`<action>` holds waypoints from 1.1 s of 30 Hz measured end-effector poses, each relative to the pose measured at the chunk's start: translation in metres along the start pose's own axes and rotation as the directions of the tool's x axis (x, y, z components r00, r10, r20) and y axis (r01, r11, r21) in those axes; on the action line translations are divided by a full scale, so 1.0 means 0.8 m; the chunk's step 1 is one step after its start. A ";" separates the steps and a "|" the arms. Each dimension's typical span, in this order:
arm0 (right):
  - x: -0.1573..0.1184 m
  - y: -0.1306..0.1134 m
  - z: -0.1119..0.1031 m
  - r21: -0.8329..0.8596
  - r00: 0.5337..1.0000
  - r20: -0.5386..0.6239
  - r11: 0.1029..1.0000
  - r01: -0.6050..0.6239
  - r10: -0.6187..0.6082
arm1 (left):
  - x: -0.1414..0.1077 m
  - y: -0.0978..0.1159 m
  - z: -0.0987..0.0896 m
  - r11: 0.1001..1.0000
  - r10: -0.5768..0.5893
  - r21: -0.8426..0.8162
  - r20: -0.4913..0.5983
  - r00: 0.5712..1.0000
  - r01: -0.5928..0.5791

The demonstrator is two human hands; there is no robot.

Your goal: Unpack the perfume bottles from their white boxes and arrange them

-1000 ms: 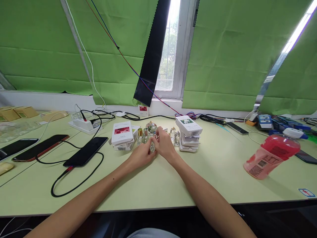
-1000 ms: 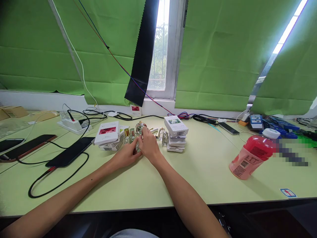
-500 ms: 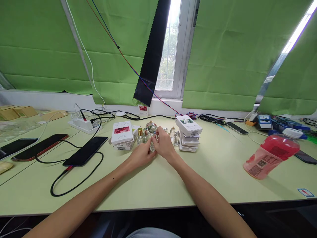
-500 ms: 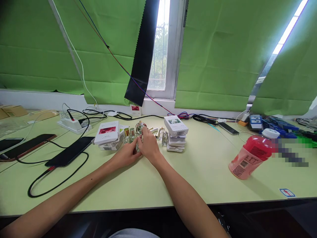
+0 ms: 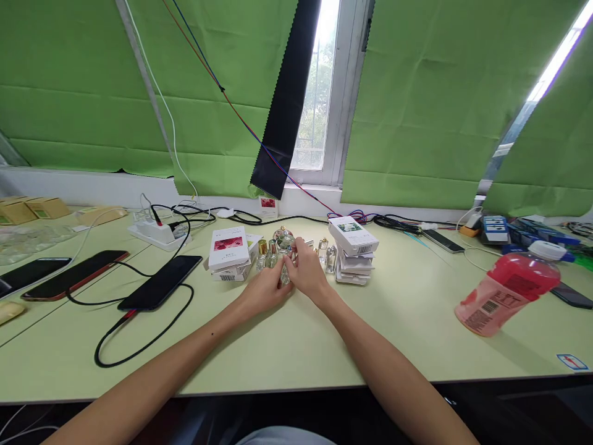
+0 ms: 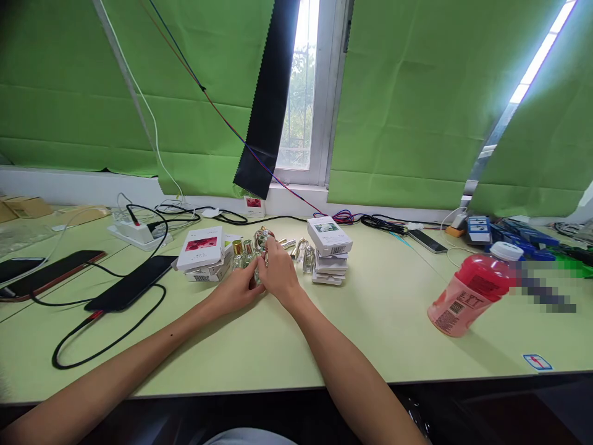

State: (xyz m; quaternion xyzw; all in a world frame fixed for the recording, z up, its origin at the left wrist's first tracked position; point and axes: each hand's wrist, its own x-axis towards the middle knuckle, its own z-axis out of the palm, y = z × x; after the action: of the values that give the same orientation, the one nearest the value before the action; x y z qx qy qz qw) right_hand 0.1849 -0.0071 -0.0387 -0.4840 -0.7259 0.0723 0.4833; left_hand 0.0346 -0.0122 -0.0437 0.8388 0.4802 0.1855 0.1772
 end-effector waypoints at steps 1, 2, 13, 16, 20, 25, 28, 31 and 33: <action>0.000 0.000 0.000 0.000 1.000 0.002 1.000 -0.001 0.001 | 0.000 0.000 0.000 1.000 -0.002 -0.002 0.000 1.000 0.002; 0.000 0.000 0.000 -0.001 1.000 0.005 1.000 -0.001 0.001 | 0.000 0.000 0.000 1.000 -0.004 -0.002 0.000 1.000 0.004; 0.001 0.002 0.002 -0.018 1.000 0.011 1.000 0.010 -0.010 | 0.001 -0.001 0.000 1.000 0.003 0.026 -0.002 1.000 -0.002; 0.001 0.004 0.003 -0.034 1.000 0.021 0.999 0.013 -0.013 | 0.001 -0.002 0.000 1.000 0.008 0.025 -0.005 1.000 -0.007; 0.000 0.003 0.003 -0.050 0.999 0.034 0.999 0.009 -0.008 | 0.001 -0.002 0.000 1.000 0.007 0.029 -0.004 1.000 -0.007; 0.001 0.001 0.002 -0.071 0.999 0.053 0.997 0.004 0.000 | 0.001 -0.002 0.000 0.999 0.004 0.039 -0.001 1.000 -0.004; 0.001 0.001 0.002 -0.081 0.998 0.061 0.997 0.008 -0.003 | 0.001 -0.001 -0.001 0.999 0.013 0.048 0.005 1.000 -0.013; 0.001 0.001 0.002 -0.079 0.998 0.067 0.997 0.003 0.003 | 0.001 -0.002 -0.002 0.999 0.019 0.048 0.008 1.000 -0.019; 0.001 0.001 0.002 -0.073 0.998 0.067 0.997 0.002 0.003 | 0.002 -0.003 -0.002 0.999 0.027 0.045 0.011 1.000 -0.027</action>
State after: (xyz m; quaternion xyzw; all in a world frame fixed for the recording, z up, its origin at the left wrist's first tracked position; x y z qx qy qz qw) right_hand 0.1838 -0.0058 -0.0393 -0.4986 -0.7438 0.0621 0.4408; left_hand 0.0328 -0.0096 -0.0436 0.8500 0.4719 0.1725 0.1582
